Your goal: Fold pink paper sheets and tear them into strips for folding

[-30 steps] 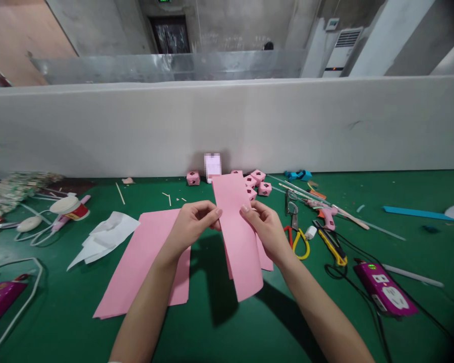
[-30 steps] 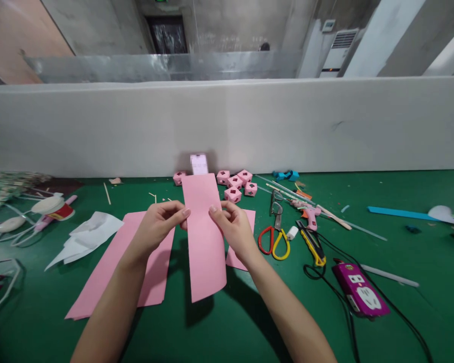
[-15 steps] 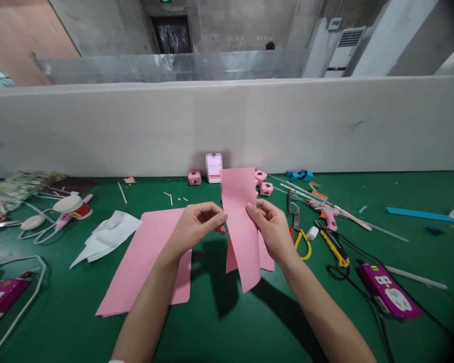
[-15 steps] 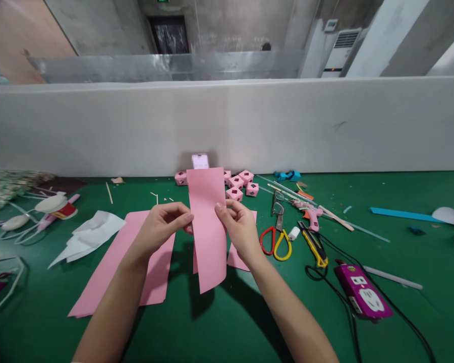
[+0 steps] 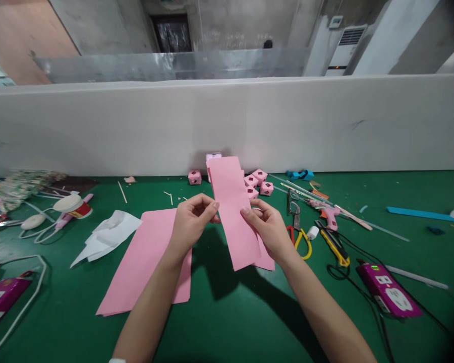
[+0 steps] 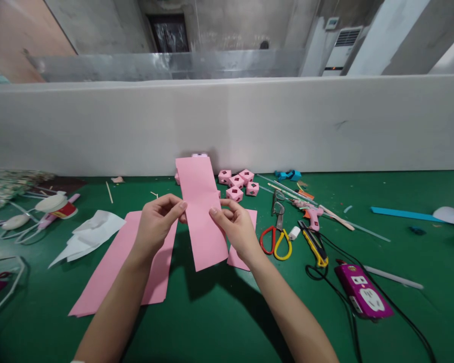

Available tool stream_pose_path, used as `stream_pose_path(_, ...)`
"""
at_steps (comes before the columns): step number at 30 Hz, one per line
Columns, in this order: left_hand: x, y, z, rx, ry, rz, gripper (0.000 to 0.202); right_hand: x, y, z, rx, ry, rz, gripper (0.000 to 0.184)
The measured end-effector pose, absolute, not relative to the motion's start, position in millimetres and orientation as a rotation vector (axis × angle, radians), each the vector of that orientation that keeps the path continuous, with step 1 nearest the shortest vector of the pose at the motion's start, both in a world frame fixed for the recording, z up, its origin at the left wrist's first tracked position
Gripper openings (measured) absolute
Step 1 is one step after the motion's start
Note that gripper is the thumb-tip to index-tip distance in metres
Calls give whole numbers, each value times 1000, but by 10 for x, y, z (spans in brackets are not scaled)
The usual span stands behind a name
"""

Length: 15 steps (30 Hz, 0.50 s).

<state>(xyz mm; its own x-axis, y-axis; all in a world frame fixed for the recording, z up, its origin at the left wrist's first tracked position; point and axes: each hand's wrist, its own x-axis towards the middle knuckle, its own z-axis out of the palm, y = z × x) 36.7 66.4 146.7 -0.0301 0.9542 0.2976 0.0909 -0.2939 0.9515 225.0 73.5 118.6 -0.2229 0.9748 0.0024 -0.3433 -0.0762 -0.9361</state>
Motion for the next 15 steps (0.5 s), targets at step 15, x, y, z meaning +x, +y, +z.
stream_pose_path(15,370,645,1478,1449,1047,1360,25,2259,734,1195,-829,-1019,1605,36)
